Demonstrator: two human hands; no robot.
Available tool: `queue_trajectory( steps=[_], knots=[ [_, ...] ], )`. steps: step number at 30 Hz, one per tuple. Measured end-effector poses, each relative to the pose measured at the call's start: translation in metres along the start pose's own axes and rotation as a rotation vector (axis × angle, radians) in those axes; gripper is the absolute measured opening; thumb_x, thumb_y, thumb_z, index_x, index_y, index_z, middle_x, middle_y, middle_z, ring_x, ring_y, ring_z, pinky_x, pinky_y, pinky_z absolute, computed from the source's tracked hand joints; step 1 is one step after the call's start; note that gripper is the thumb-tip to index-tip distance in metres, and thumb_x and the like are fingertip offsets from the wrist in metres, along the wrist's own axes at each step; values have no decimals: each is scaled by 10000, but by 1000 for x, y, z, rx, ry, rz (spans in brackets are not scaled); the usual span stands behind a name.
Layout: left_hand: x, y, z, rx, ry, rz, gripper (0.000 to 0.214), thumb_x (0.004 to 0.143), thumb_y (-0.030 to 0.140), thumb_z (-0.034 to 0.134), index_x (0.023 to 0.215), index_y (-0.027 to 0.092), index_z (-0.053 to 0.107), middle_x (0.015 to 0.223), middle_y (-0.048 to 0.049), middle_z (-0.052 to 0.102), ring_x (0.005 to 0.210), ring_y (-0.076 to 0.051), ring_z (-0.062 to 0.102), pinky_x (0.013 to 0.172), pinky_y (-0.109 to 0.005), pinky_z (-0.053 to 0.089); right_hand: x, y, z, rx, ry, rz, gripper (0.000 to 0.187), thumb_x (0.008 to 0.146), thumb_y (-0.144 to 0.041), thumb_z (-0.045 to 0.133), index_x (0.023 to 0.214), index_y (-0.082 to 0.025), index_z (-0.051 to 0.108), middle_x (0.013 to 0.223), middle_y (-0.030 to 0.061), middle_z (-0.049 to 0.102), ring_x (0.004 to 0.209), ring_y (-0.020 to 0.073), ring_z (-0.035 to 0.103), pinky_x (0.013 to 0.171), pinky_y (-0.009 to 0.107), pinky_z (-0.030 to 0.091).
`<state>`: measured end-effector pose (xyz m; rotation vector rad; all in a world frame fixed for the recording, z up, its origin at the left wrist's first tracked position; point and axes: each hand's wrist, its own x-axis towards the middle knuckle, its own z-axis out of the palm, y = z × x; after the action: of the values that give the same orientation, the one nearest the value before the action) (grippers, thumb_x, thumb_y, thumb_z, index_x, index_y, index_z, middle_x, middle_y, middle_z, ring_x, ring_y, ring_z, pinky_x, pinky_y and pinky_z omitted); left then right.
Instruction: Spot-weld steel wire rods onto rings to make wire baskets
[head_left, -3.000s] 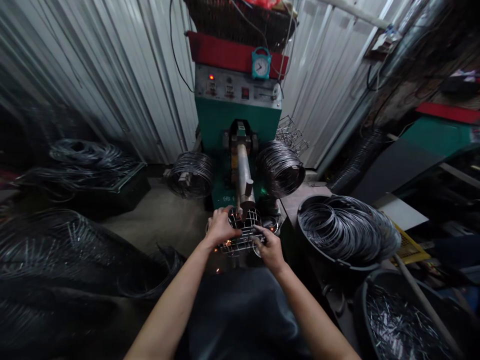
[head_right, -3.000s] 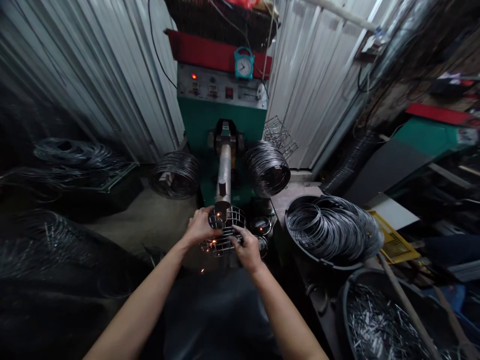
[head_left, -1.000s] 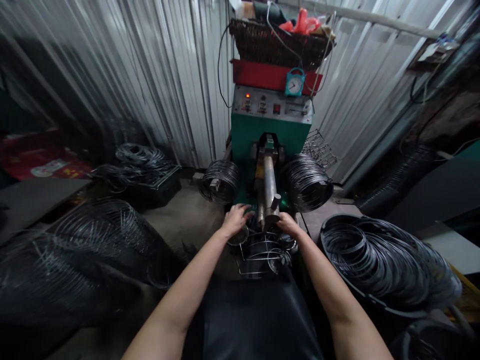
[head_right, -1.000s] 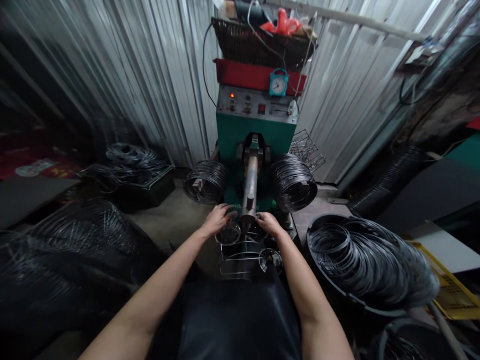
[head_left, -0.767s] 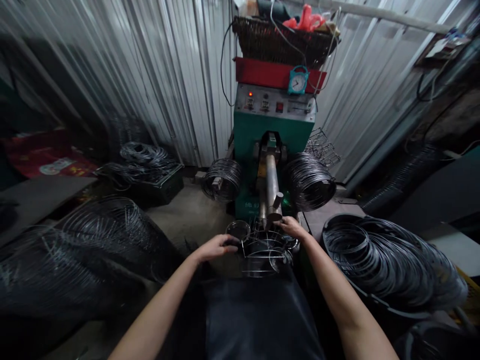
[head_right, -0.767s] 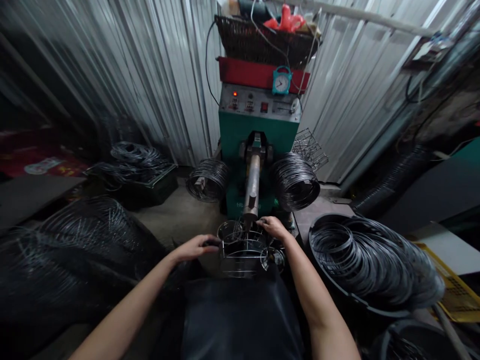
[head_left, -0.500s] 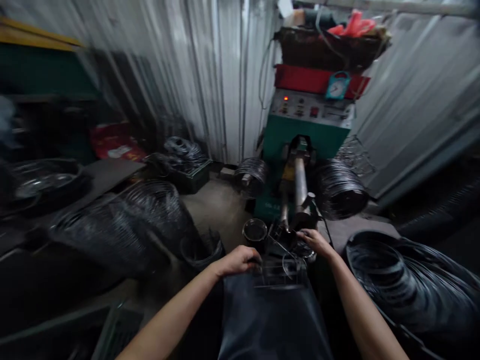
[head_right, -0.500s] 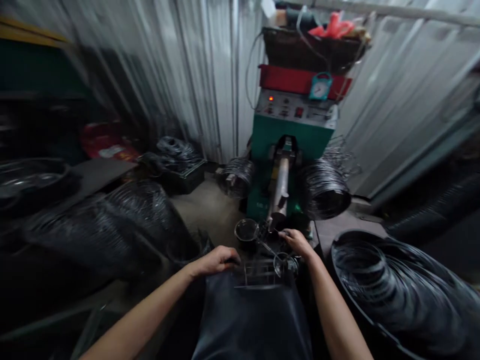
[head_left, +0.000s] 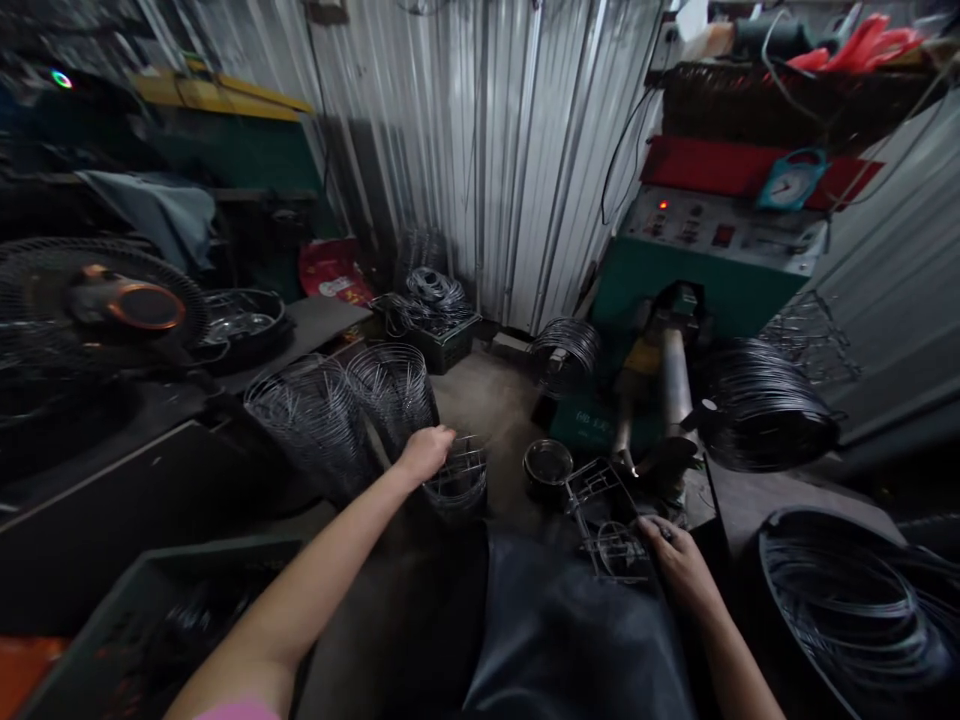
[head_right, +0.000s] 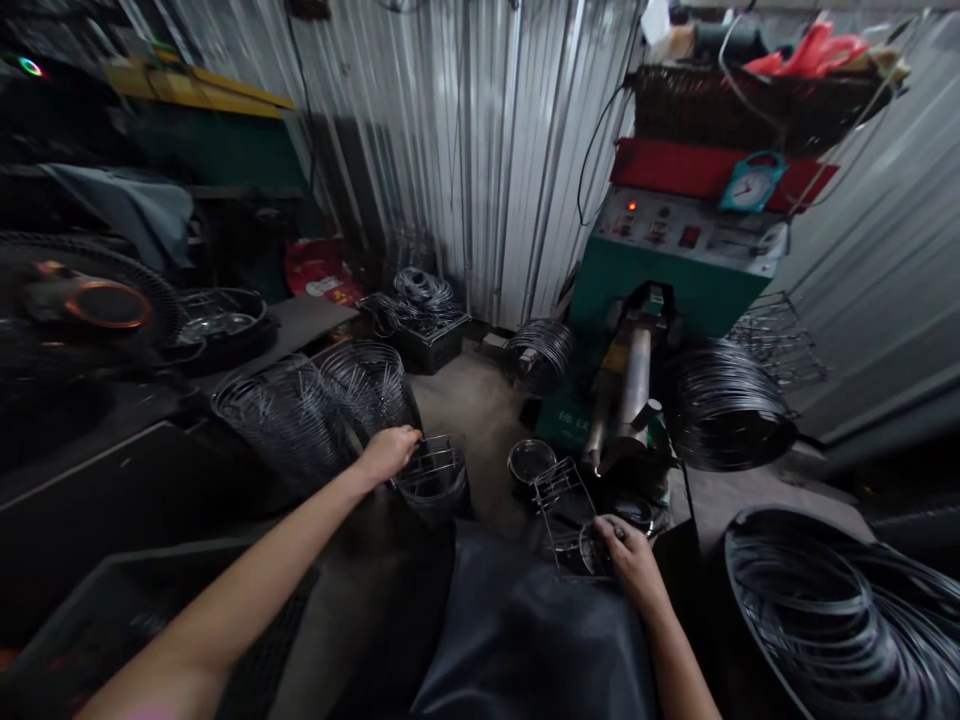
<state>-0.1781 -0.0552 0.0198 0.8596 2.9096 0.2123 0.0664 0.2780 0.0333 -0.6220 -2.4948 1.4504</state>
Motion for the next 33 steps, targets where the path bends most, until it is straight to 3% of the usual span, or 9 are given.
queue_trajectory(
  steps=[3,6,8,11,18,24,28,31,33],
  knots=[
    [2,7,54,9,-25,-79,288,853,78,328,967,140,586,1008,-143,596,975,-230,564,820,-355,439,-19,2,7,11,-14,31,523,679,-670,539,716,-163,660,735,68,651,761,234,588,668,270,460],
    [6,16,103,-8,-125,-100,181,877,147,422,924,145,597,958,-96,618,923,-193,583,806,-346,462,-36,2,13,-6,-47,52,502,686,-659,540,665,-166,632,707,62,631,738,225,571,658,260,451],
    [10,19,125,-24,-188,-92,170,876,250,492,961,140,590,985,-69,614,914,-178,585,816,-372,476,-46,0,15,-23,-82,62,488,708,-644,527,652,-166,614,674,50,601,692,205,545,622,251,437],
    [18,16,142,-60,-253,-71,255,863,329,523,1037,150,571,1069,-67,591,955,-182,576,835,-402,484,-54,-7,16,-45,-122,72,481,736,-628,501,639,-166,592,630,33,554,632,178,500,573,241,410],
    [25,4,143,-197,-315,-102,276,861,329,526,1088,175,553,1118,-74,569,979,-191,569,832,-393,489,-54,-15,27,-57,-122,42,483,725,-637,494,637,-174,601,639,40,569,656,193,512,598,249,418],
    [17,13,131,-413,-251,-139,321,851,338,540,1119,161,537,1142,-82,561,1006,-208,563,854,-427,476,-69,-26,25,-33,-92,-8,458,741,-607,501,643,-174,614,631,33,567,640,185,515,589,247,416],
    [-8,44,118,-638,-137,-91,407,859,373,502,1211,167,499,1229,-129,553,1171,-237,488,990,-400,384,-88,-24,11,113,2,49,424,712,-594,562,648,-178,612,618,27,551,620,171,508,570,245,410],
    [-45,84,107,-850,-60,-13,520,927,452,237,1347,166,352,1316,-106,505,1237,-177,442,1002,-316,379,-97,-8,11,397,186,205,408,655,-603,616,694,-198,592,562,-3,500,518,136,463,475,233,377],
    [-71,110,100,-1236,4,49,621,916,506,94,1374,146,310,1355,-119,466,1258,-181,422,1003,-331,381,-102,10,20,584,228,340,415,640,-612,625,723,-210,562,509,-47,427,406,86,344,386,205,282]
  ],
)
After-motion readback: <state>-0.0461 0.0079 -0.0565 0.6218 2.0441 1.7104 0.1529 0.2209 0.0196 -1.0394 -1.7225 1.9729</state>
